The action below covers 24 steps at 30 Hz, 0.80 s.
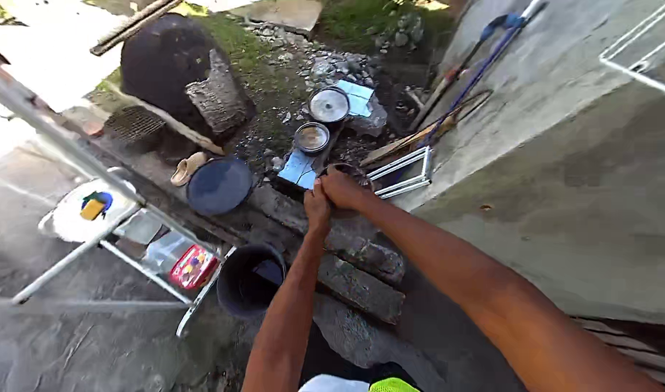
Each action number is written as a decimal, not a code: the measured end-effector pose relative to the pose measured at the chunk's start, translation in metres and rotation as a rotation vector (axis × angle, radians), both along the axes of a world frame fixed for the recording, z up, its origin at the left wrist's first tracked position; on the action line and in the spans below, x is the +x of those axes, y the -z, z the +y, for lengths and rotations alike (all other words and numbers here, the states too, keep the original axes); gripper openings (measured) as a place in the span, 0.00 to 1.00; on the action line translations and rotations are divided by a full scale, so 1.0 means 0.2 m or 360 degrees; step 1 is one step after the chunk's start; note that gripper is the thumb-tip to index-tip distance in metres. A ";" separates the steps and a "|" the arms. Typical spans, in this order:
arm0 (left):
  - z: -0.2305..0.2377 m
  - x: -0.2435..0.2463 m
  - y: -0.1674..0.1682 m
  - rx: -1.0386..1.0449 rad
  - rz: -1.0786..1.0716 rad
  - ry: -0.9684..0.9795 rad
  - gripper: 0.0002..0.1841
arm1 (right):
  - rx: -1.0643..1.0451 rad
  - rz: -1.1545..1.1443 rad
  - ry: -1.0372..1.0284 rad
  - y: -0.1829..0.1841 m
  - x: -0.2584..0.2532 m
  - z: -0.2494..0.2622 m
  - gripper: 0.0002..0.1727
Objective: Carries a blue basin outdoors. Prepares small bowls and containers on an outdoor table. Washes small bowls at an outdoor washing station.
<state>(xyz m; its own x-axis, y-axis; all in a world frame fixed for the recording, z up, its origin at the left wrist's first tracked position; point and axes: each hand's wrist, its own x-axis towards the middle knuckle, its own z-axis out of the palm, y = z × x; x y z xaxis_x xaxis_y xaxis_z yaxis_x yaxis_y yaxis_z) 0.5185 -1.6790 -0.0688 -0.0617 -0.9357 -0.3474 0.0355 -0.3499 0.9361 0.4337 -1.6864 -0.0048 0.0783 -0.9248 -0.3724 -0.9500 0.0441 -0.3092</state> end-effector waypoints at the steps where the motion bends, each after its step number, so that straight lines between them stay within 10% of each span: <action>1: -0.14 -0.03 0.00 -0.0017 -0.0019 0.0018 0.29 | 0.0037 -0.0079 -0.0050 0.01 -0.06 -0.11 0.16; 7: -0.71 -0.24 0.05 -0.0055 -0.0019 0.0178 0.30 | -0.0029 0.0097 0.0329 0.11 -0.39 -0.63 0.30; 12: -1.02 -0.31 0.13 0.0023 0.0001 0.0213 0.34 | -0.0068 -0.0110 0.0009 0.15 -0.39 -0.88 0.12; 18: -1.17 -0.34 0.19 0.0072 -0.0148 0.0226 0.37 | 0.0427 0.0431 -0.0011 0.12 -0.43 -1.01 0.12; 24: -1.13 -0.33 0.27 0.0099 -0.0075 0.0368 0.41 | 0.0094 -0.0156 0.0144 0.28 -0.44 -1.15 0.11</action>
<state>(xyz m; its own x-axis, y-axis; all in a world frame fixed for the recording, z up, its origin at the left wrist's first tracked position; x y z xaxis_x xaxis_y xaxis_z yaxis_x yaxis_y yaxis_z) 0.4527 -1.9054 -0.1229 -0.2540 -0.8752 -0.4117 -0.0955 -0.4009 0.9111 0.3461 -1.9154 -0.0616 0.0342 -0.9063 -0.4213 -0.9065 0.1494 -0.3948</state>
